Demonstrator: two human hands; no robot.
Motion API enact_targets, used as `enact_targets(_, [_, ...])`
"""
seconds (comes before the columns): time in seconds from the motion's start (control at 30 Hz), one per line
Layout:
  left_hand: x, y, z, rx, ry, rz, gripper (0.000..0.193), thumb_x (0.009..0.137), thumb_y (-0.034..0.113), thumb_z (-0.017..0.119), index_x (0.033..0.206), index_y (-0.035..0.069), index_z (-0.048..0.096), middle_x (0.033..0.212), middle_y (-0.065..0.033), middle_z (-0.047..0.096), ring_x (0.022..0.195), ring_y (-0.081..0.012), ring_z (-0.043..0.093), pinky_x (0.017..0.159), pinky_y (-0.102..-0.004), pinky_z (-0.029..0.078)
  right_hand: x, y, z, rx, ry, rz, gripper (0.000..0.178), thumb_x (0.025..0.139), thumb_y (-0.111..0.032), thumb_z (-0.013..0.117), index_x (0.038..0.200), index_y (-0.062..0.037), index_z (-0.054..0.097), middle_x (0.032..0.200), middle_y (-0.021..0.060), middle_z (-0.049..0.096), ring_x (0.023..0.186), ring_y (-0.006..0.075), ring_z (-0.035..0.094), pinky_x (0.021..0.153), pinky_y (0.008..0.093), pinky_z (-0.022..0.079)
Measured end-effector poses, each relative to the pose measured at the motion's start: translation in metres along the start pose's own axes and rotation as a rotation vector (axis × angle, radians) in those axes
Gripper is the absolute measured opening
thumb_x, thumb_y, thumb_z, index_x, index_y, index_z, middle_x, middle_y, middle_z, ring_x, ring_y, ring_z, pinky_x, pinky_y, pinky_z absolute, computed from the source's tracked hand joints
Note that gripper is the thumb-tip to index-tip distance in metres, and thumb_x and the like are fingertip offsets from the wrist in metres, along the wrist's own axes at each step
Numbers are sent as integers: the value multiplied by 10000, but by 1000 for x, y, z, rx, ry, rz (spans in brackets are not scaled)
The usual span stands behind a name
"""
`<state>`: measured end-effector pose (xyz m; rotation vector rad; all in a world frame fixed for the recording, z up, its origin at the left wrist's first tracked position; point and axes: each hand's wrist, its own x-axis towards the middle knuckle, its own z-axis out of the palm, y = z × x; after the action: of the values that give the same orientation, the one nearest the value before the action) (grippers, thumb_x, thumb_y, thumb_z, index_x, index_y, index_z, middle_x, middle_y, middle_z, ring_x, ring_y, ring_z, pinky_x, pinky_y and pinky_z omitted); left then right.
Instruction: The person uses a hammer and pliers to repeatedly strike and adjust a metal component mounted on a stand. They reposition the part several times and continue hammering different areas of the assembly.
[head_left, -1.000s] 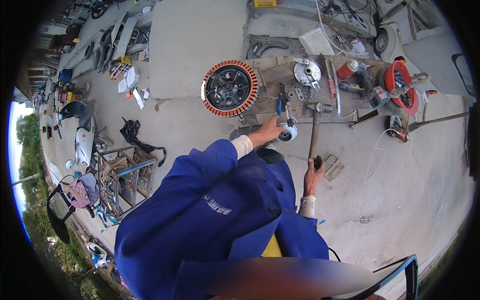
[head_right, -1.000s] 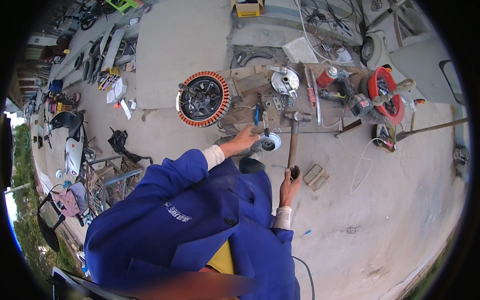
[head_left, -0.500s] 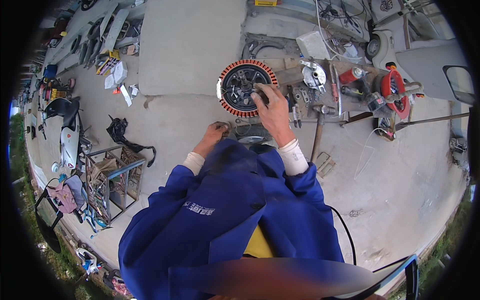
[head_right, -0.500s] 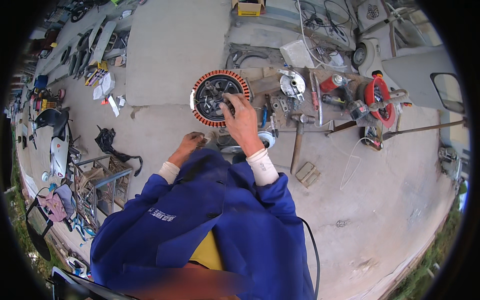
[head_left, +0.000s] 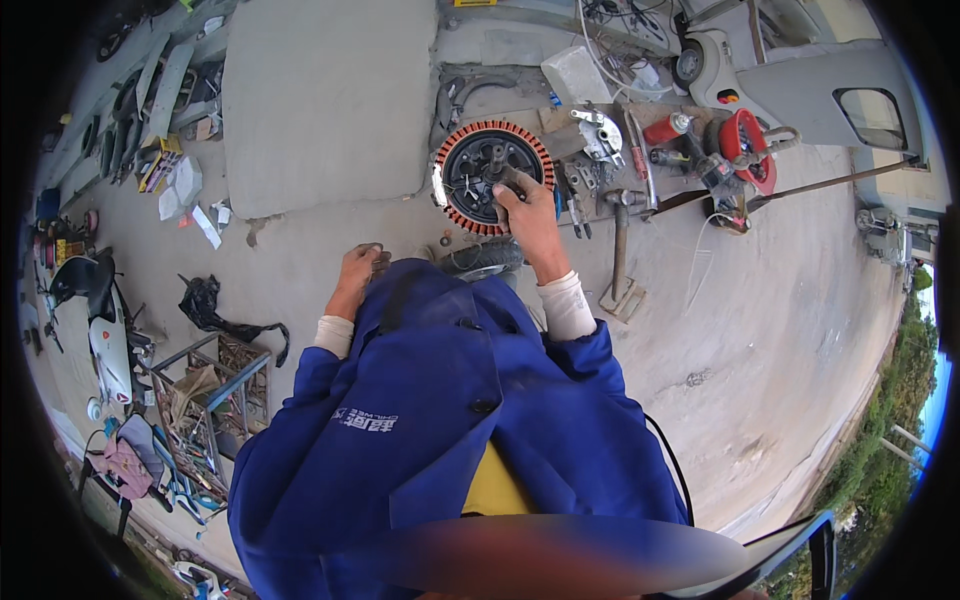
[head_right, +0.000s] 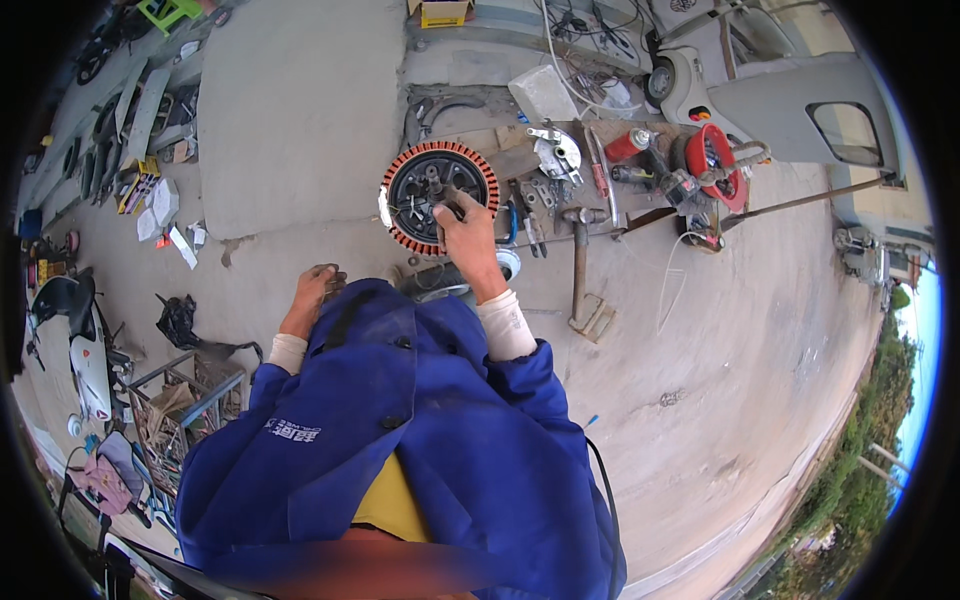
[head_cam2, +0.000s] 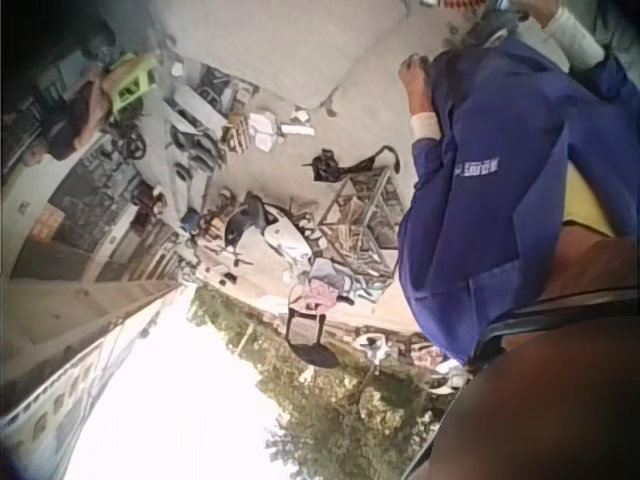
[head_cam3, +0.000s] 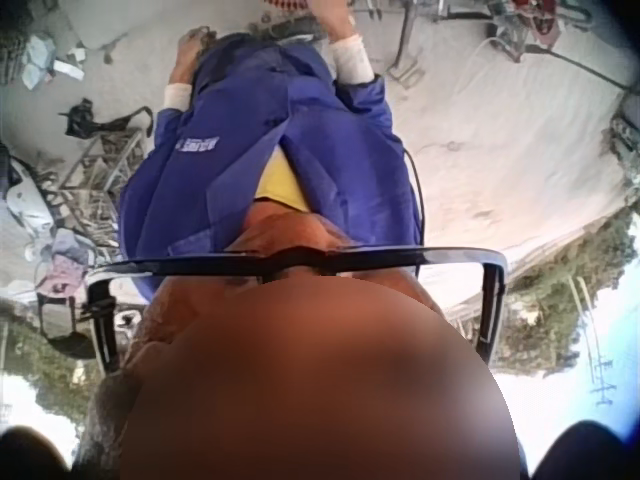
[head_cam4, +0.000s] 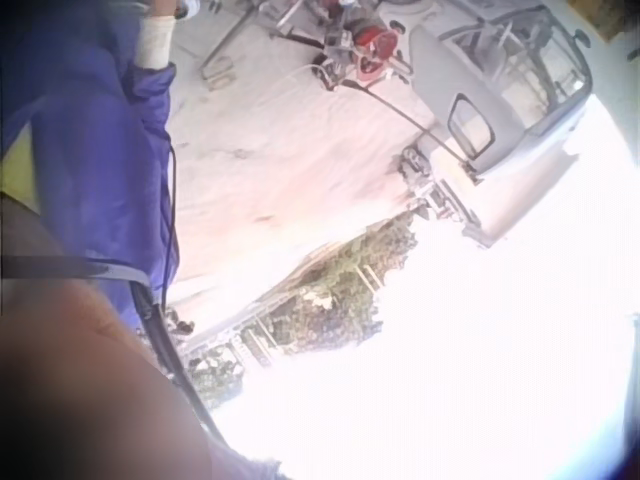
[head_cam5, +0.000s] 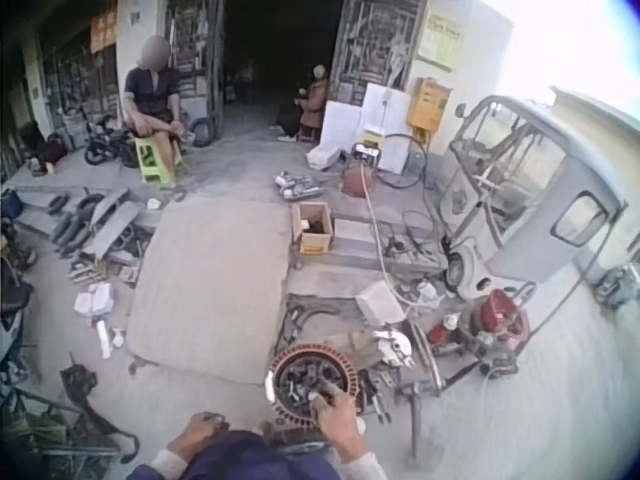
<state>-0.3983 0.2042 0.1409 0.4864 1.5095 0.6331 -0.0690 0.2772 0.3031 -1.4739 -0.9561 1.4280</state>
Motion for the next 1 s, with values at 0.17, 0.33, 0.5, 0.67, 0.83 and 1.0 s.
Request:
enact_targets(0.17, [14, 22, 0, 64, -78, 44, 398, 1050, 276, 616, 1315, -21, 616, 1171, -150, 738, 1016, -233, 713, 865, -356, 562, -10, 24, 12, 35, 61, -54, 394, 965, -48, 628, 1336, 83, 616, 781, 11, 617, 598, 71, 530, 544, 257, 443])
enact_targets(0.33, [28, 37, 19, 137, -140, 55, 410, 1047, 300, 621, 1317, -9, 611, 1175, -145, 734, 1032, -236, 711, 883, -365, 559, -17, 14, 18, 132, 111, -31, 347, 981, -48, 642, 1310, 62, 648, 765, 6, 596, 605, 72, 539, 519, 255, 429])
enact_targets(0.5, [30, 44, 45, 147, -170, 67, 390, 1046, 280, 610, 1287, -26, 636, 1140, -134, 745, 1007, -232, 713, 853, -351, 543, -20, 6, -3, -70, 61, -92, 335, 990, -86, 666, 1293, 58, 671, 906, 21, 668, 709, 78, 581, 603, 240, 463])
enact_targets(0.67, [76, 21, 51, 312, -169, 151, 406, 991, 271, 676, 1227, -59, 678, 1056, -180, 754, 950, -249, 727, 807, -368, 550, -12, -32, 1, -270, 208, -364, 440, 976, -187, 748, 1325, 55, 634, 1013, 89, 696, 863, 152, 653, 776, 305, 541])
enact_targets(0.83, [110, 1, 63, 661, -189, 232, 515, 957, 229, 700, 1356, -77, 587, 1182, -219, 712, 1064, -318, 701, 939, -387, 542, 29, -44, 25, -602, 151, -711, 475, 983, -297, 758, 1305, 35, 649, 953, 96, 697, 836, 187, 654, 775, 337, 541])
enact_targets(1.0, [141, -32, 90, 754, -105, 486, 738, 902, 227, 714, 1540, 29, 401, 1455, -256, 537, 1264, -404, 613, 1066, -448, 499, 47, -47, 47, -222, 60, -235, 355, 1068, -302, 653, 971, 30, 732, 712, -22, 581, 608, 55, 463, 534, 243, 360])
